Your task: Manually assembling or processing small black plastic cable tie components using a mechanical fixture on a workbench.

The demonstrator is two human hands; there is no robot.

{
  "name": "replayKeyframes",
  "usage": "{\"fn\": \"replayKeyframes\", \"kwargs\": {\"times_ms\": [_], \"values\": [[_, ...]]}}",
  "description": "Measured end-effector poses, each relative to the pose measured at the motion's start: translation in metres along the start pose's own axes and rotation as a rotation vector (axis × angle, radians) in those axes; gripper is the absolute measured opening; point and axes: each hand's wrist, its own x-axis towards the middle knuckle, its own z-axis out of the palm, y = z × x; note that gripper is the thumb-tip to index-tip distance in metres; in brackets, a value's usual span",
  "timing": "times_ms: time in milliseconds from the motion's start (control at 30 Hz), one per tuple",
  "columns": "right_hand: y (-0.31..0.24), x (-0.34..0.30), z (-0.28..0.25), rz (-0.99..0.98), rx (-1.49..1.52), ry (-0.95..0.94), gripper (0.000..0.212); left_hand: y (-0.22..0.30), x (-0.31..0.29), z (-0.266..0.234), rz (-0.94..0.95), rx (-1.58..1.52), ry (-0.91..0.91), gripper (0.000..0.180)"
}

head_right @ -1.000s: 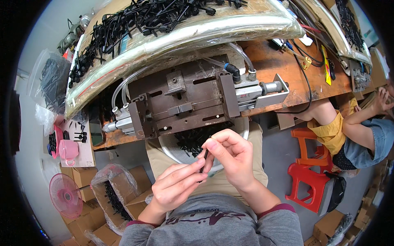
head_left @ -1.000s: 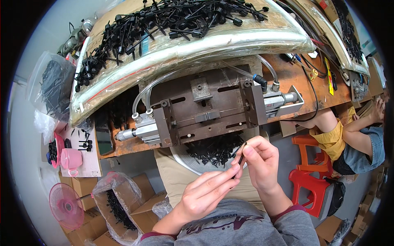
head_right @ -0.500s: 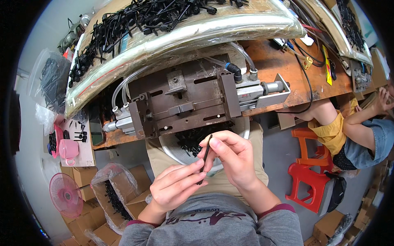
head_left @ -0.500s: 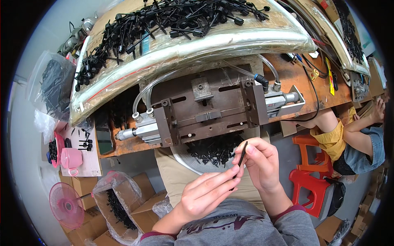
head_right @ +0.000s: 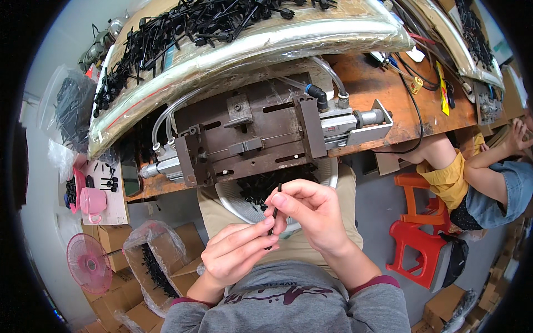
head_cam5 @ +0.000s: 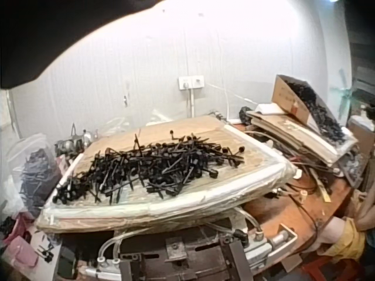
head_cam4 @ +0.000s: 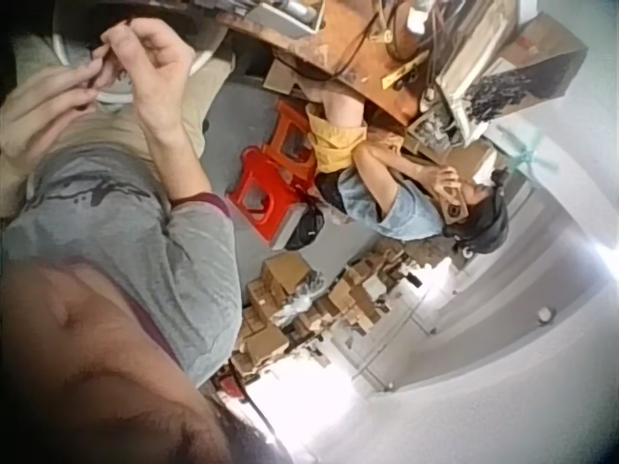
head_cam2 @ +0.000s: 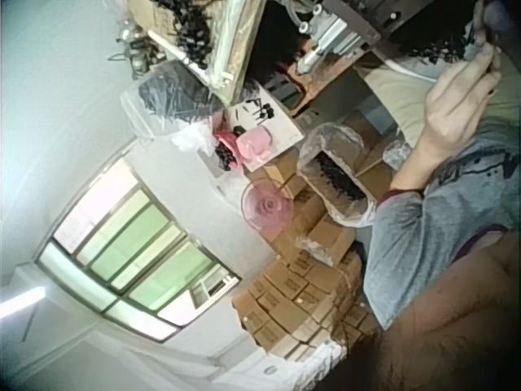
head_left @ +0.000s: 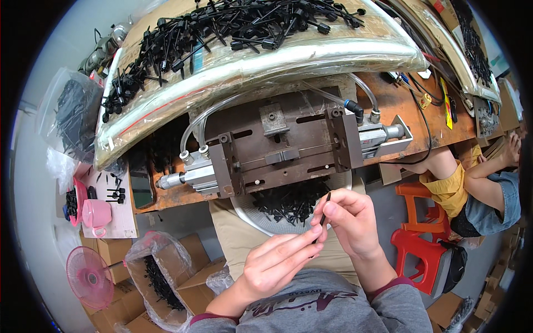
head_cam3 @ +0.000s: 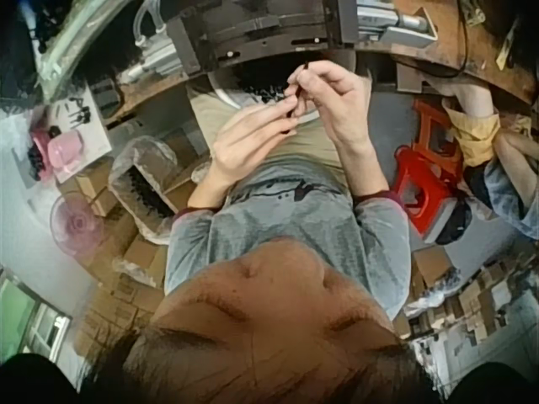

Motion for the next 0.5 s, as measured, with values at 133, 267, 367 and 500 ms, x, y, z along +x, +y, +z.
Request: {"fn": "replayKeyframes", "kwargs": {"times_ms": [133,267,367,500], "values": [[0.003,-0.001,0.000,0.045,-0.047,-0.053,0.012,0.000,-0.001,0.000,-0.018,0.004,0.035,0.036],[0.008,0.000,-0.005,0.041,-0.074,-0.094,0.011,-0.003,-0.002,0.000,-0.017,0.020,0.028,0.035],[0.011,0.000,-0.004,-0.005,-0.179,-0.020,0.013,-0.004,0.005,-0.001,-0.064,0.085,0.037,0.034],[0.012,-0.006,-0.004,-0.028,-0.417,0.070,0.016,-0.025,0.017,0.004,-0.053,0.356,0.156,0.032]]}}
